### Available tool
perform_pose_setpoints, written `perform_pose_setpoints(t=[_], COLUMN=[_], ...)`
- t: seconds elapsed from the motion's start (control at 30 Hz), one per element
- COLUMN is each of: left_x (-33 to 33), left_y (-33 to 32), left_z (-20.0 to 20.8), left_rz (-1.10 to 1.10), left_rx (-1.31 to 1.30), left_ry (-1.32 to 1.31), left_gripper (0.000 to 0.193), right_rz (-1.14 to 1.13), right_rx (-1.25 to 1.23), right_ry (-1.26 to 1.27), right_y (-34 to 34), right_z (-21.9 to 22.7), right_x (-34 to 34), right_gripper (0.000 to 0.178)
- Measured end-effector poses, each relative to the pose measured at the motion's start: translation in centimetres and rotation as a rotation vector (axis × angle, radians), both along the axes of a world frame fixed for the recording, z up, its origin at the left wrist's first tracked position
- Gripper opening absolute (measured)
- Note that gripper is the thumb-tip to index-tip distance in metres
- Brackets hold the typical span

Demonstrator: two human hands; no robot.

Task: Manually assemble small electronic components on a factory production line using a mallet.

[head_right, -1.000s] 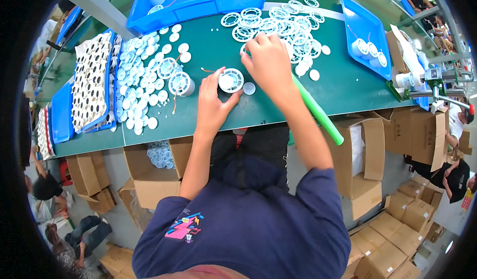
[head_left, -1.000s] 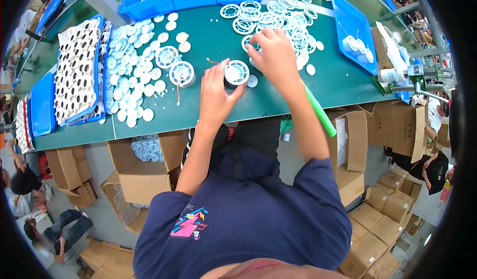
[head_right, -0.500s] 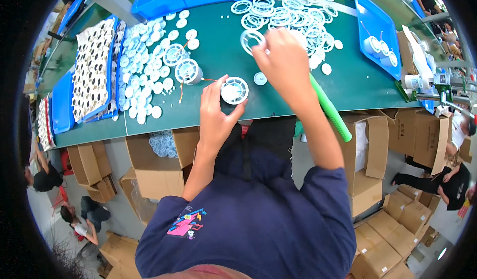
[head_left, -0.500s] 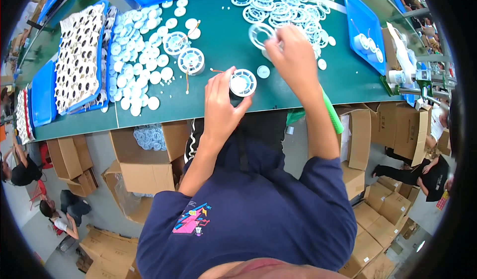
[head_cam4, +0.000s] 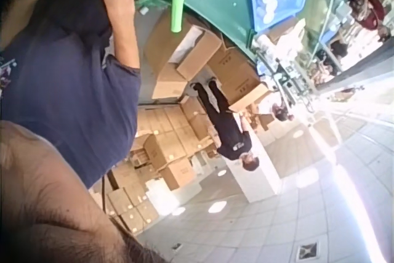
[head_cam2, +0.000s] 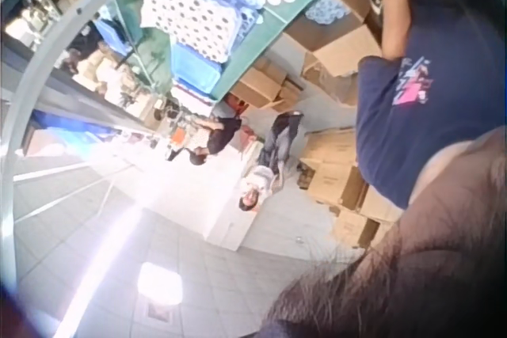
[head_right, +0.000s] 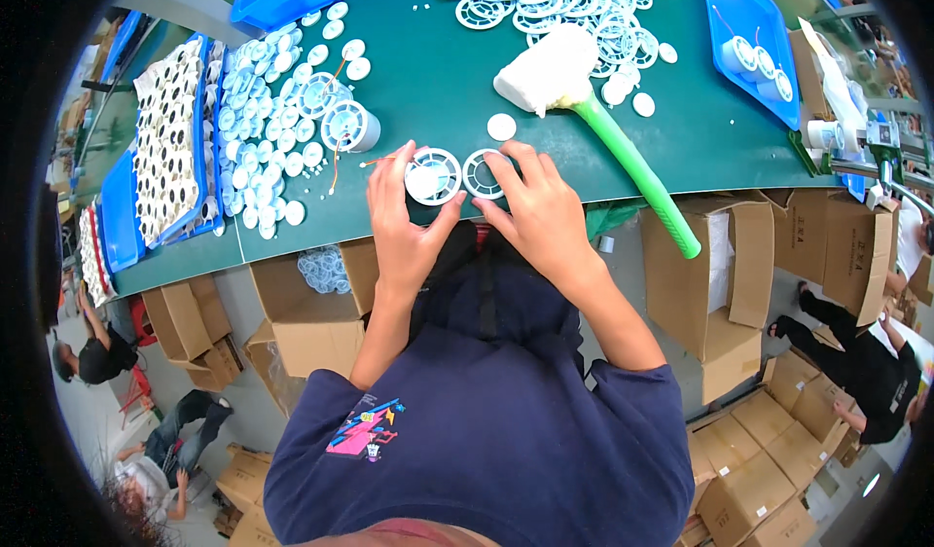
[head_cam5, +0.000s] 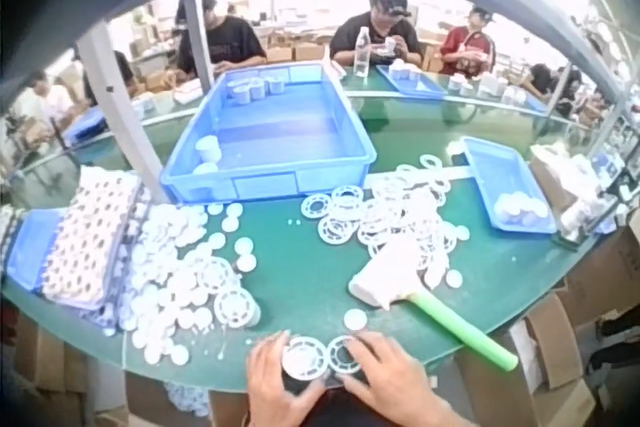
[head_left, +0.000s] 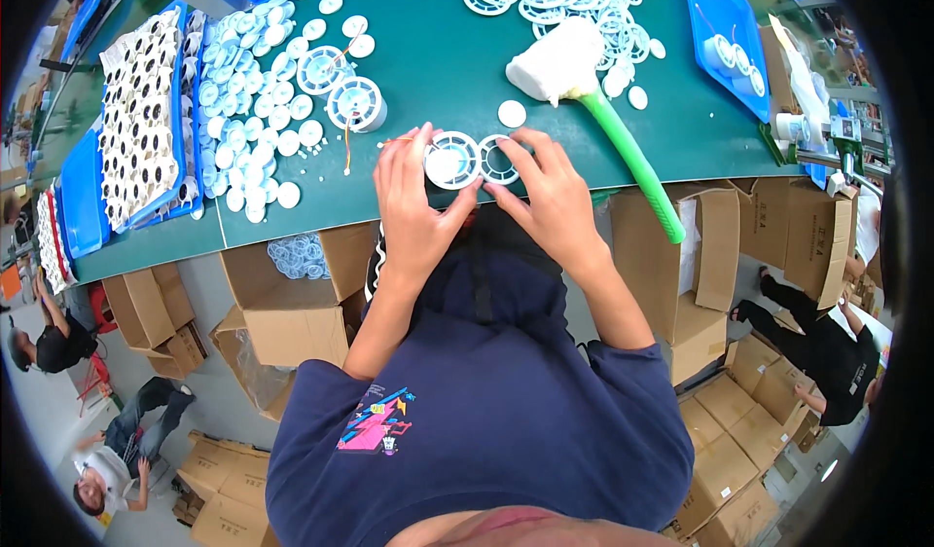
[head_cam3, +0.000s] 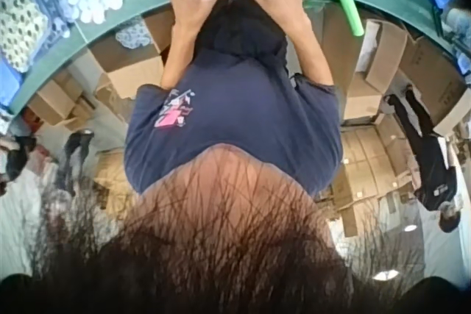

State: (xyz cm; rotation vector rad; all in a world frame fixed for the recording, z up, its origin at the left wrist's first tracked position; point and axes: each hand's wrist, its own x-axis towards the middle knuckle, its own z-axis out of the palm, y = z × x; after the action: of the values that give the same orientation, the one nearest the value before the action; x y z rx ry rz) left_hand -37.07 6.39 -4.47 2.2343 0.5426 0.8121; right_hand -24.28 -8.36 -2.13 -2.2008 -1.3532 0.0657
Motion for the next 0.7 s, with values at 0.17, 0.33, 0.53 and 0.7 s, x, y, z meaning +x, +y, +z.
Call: perform_pose_setpoints(t=[0.17, 0.33, 0.53, 0.7], left_x=[-0.4, -0.4, -0.2, -0.3], left_y=[-0.5, -0.4, -0.2, -0.3], left_z=[-0.1, -0.9, -1.3, -1.0], left_rz=[0.025, 0.083, 0.085, 0.045], left_rx=[0.02, -0.066, -0.034, 0.018], left_ry=[-0.001, -0.014, -0.051, -0.047], left_gripper=[0.079, 0.082, 0.079, 0.076], right_rz=[-0.084, 0.166, 0.08, 0.054], right_rx=[0.26, 0.261, 0.217, 0.218], right_ry=[0.314, 0.177, 0.274, 0.333], right_y=[0.5, 4.3, 4.7, 4.5], right_z=[2.2, 3.1, 2.4, 2.6], right_x=[-0.5, -1.9, -1.8, -1.6], right_gripper=[0.065, 0.064, 0.06, 0.059])
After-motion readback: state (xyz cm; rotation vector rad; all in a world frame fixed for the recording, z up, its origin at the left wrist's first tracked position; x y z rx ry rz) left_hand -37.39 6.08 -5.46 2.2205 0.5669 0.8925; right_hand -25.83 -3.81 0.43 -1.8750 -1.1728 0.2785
